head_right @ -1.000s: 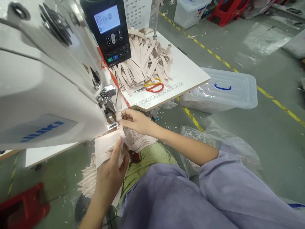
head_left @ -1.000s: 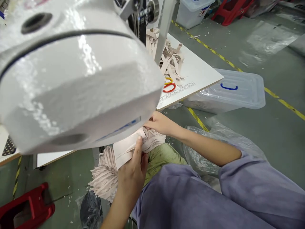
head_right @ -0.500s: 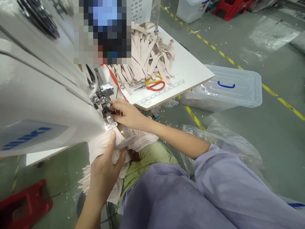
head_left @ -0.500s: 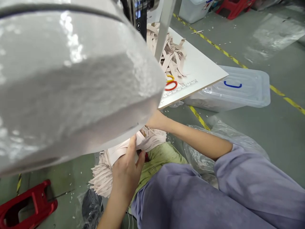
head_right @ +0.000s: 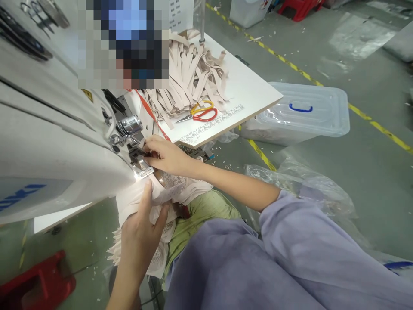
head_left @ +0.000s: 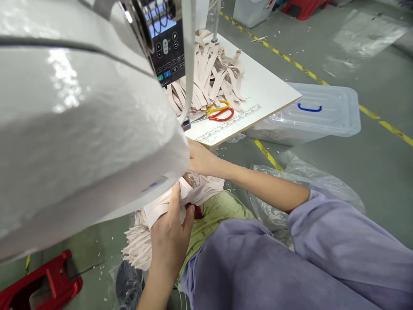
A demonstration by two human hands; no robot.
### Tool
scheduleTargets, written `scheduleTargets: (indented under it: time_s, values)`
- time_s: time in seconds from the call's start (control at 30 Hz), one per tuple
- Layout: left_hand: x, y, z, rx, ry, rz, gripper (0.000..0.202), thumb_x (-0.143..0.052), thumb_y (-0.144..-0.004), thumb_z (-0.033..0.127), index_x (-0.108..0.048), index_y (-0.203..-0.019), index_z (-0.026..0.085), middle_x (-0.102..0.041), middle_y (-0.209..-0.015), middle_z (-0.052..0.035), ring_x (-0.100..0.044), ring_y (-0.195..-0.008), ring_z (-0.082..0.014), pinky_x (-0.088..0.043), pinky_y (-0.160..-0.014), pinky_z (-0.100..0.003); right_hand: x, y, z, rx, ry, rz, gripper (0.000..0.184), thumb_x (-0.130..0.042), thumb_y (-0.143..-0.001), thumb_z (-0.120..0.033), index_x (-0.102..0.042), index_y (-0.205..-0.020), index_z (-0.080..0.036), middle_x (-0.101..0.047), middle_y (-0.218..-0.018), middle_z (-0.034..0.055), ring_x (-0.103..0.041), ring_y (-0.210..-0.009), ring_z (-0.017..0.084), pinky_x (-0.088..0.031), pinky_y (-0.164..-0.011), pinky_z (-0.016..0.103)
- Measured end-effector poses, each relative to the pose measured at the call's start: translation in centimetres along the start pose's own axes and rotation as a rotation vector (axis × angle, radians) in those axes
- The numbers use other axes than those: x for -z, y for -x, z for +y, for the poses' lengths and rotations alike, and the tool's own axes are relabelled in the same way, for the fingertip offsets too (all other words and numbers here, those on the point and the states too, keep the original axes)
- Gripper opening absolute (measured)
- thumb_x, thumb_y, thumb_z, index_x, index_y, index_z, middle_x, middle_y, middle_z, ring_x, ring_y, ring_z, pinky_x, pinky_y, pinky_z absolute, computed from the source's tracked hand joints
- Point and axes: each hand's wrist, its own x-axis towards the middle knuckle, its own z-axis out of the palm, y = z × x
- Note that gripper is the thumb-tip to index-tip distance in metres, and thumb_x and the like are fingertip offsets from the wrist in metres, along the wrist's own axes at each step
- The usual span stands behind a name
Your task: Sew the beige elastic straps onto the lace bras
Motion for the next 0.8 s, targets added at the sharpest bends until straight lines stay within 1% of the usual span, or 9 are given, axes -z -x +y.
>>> scheduleTargets:
  time_s: [0.17,0.27,0.33,0.47,0.53,0.63,0.7,0.8]
  values:
    - [-0.1,-0.1,0.1,0.002,0.013,0.016,0.066,-0.052,-0.097,0.039,-0.03,-0.155,0.018,-0.07,-0.066,-0.0007,-0.05,-0.039,-0.0127,-0.032,-0.045,-0.023,0.2,0.0,-0.4,-0.033,-0.013,-0.02,0.003,-0.057,-0.084,-0.019,-0.055,-0.082,-0.02,-0.055,-0.096,0.0038,-0.052,-0.085,0.017,-0.046,-0.077,0.031]
    - [0.0,-0.1,0.2,-0.009,0.007,0.01,0.064,-0.051,-0.097,0.04,-0.032,-0.154,0.017,-0.067,-0.06,0.0004,-0.052,-0.04,-0.0136,-0.033,-0.046,-0.023,0.1,0.0,-0.4,-0.042,-0.001,0.003,0.004,-0.058,-0.086,-0.02,-0.056,-0.082,-0.019,-0.056,-0.096,0.0033,-0.051,-0.083,0.016,-0.045,-0.076,0.03]
    - [0.2,-0.1,0.2,0.003,0.02,0.009,0.064,-0.052,-0.096,0.041,-0.034,-0.153,0.017,-0.066,-0.059,0.0011,-0.054,-0.041,-0.014,-0.035,-0.047,-0.023,-0.1,0.3,-0.2,-0.05,-0.021,0.041,0.002,-0.06,-0.086,-0.021,-0.058,-0.085,-0.019,-0.058,-0.1,0.0036,-0.051,-0.08,0.014,-0.045,-0.074,0.029]
    - [0.5,0.3,0.2,0.037,0.033,0.021,0.062,-0.053,-0.096,0.042,-0.038,-0.151,0.018,-0.066,-0.058,0.0021,-0.052,-0.037,-0.013,-0.035,-0.045,-0.023,-0.6,2.0,0.2,-0.124,-0.129,0.194,0.011,-0.061,-0.089,-0.028,-0.06,-0.097,-0.021,-0.057,-0.116,0.0052,-0.054,-0.078,0.011,-0.047,-0.073,0.028]
    - [0.6,0.5,0.1,0.029,0.028,0.019,0.062,-0.053,-0.096,0.042,-0.039,-0.151,0.018,-0.064,-0.055,0.003,-0.048,-0.034,-0.0122,-0.032,-0.043,-0.022,-0.7,3.1,0.5,-0.162,-0.145,0.239,0.013,-0.059,-0.091,-0.03,-0.06,-0.101,-0.021,-0.058,-0.114,0.0058,-0.056,-0.081,0.012,-0.047,-0.075,0.028]
    - [0.7,0.8,0.1,0.022,0.028,0.026,0.06,-0.052,-0.096,0.043,-0.042,-0.149,0.016,-0.059,-0.049,0.0043,-0.044,-0.032,-0.0115,-0.031,-0.041,-0.022,-0.5,4.6,0.9,-0.23,-0.127,0.238,0.014,-0.057,-0.092,-0.032,-0.061,-0.1,-0.02,-0.059,-0.109,0.0062,-0.057,-0.086,0.015,-0.047,-0.075,0.029]
    - [0.8,0.9,0.2,0.036,0.027,0.037,0.06,-0.051,-0.096,0.043,-0.042,-0.149,0.016,-0.059,-0.05,0.0043,-0.045,-0.033,-0.0112,-0.031,-0.042,-0.022,-0.2,5.2,1.1,-0.266,-0.127,0.226,0.014,-0.057,-0.092,-0.033,-0.062,-0.097,-0.02,-0.06,-0.107,0.0064,-0.057,-0.087,0.016,-0.046,-0.075,0.03]
    - [1.0,0.9,0.4,0.044,0.031,0.048,0.059,-0.052,-0.096,0.042,-0.041,-0.149,0.017,-0.063,-0.056,0.0034,-0.047,-0.035,-0.0103,-0.034,-0.044,-0.021,0.2,5.6,1.0,-0.286,-0.142,0.211,0.014,-0.056,-0.092,-0.032,-0.062,-0.093,-0.019,-0.06,-0.103,0.0057,-0.057,-0.087,0.017,-0.045,-0.077,0.031]
